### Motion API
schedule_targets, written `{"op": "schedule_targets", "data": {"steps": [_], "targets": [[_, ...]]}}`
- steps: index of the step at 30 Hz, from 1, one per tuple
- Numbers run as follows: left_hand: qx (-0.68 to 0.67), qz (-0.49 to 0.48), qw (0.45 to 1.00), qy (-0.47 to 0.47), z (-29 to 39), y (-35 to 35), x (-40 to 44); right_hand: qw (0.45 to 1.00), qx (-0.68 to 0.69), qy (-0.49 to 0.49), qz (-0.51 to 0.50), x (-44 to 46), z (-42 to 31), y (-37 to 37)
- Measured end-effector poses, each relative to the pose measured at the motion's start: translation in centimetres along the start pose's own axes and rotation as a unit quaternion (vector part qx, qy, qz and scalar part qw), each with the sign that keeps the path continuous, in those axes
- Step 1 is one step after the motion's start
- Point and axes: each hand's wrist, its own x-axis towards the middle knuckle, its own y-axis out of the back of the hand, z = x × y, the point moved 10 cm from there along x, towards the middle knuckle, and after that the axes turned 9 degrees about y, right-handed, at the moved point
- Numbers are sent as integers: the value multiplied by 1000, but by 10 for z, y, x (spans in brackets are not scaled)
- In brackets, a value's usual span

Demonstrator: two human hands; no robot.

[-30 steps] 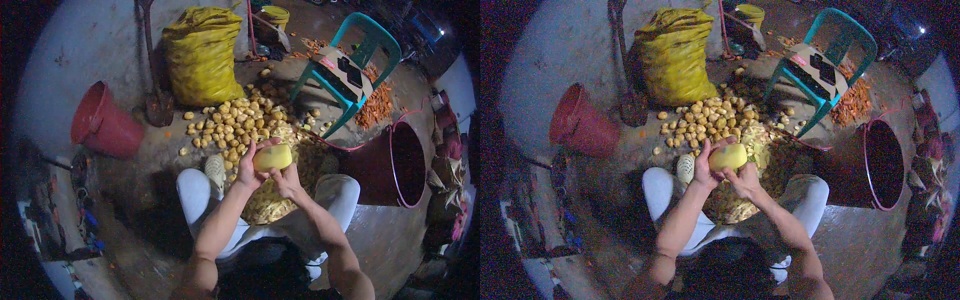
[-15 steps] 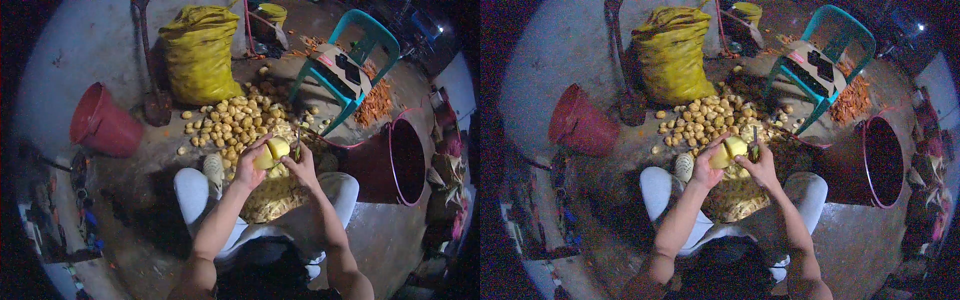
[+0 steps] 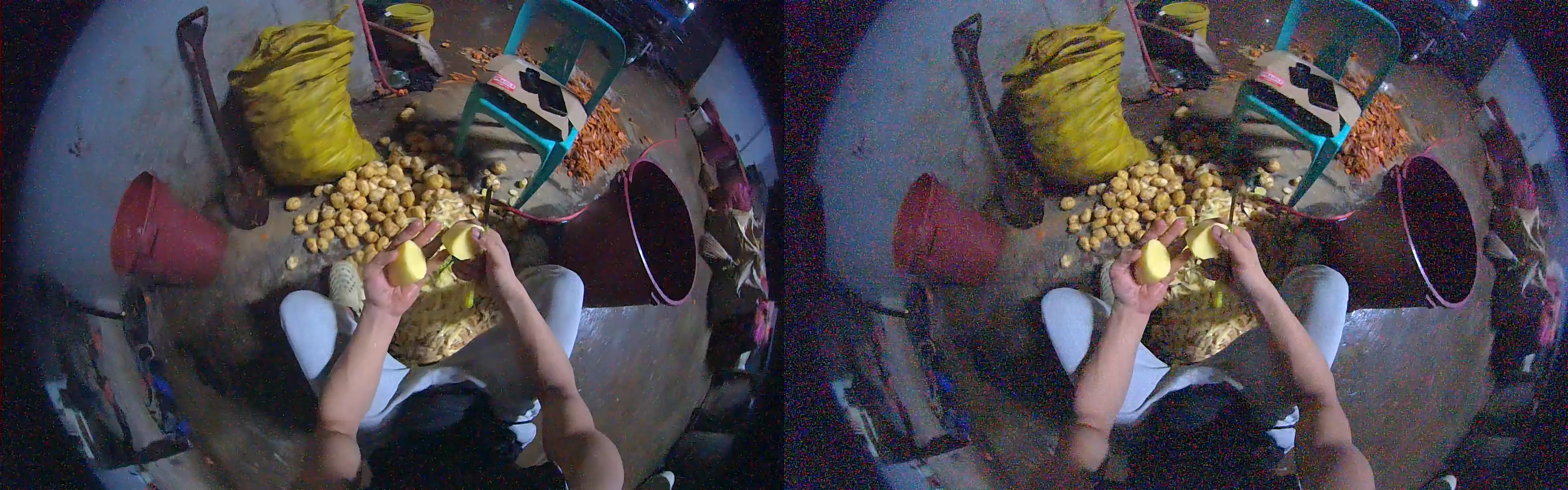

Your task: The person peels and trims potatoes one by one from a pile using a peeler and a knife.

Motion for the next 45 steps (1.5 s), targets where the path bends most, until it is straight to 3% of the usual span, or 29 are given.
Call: {"op": "schedule_targets", "data": {"steps": [4,6,7,8,11,13,15,17,22,24,28,30,33,37,39,42,45], "targets": [[-45,8,999,11,-3,0,1,993,106,-44,14,-7,5,0],[-48,25,998,23,-5,9,1,1000,-1,27,-11,2,9,14],[44,79,994,61,-8,28,0,1000,-1,28,-8,0,0,11],[135,131,977,97,-13,48,-3,998,-2,4,-66,-3,-6,-5],[183,186,957,127,-26,43,-6,990,-17,-8,-139,-9,-7,-26],[179,138,962,153,-30,22,-6,966,-156,70,-192,-12,-24,-42],[188,144,959,157,-33,27,-10,968,-129,66,-204,-11,-22,-43],[224,147,956,123,-27,26,-8,960,-166,121,-192,-9,-34,-43],[271,172,945,68,-16,18,-10,972,-180,75,-134,-4,-24,-31],[126,139,976,114,-28,27,-9,969,-205,66,-122,-1,-20,-28],[44,148,980,126,-28,33,-11,975,-190,46,-105,4,-9,-24],[65,156,984,62,-16,36,-9,980,-172,61,-84,8,-8,-19],[134,140,981,26,-4,23,-11,982,-163,1,-93,11,5,-14],[114,106,987,35,-2,19,-7,984,-138,-14,-112,5,7,-22],[196,139,970,47,-2,19,-5,980,-152,-22,-123,2,9,-29],[209,164,962,55,-11,25,-4,988,-125,5,-94,2,1,-27],[222,170,959,45,-12,30,-2,956,-237,17,-173,1,-8,-37]]}}
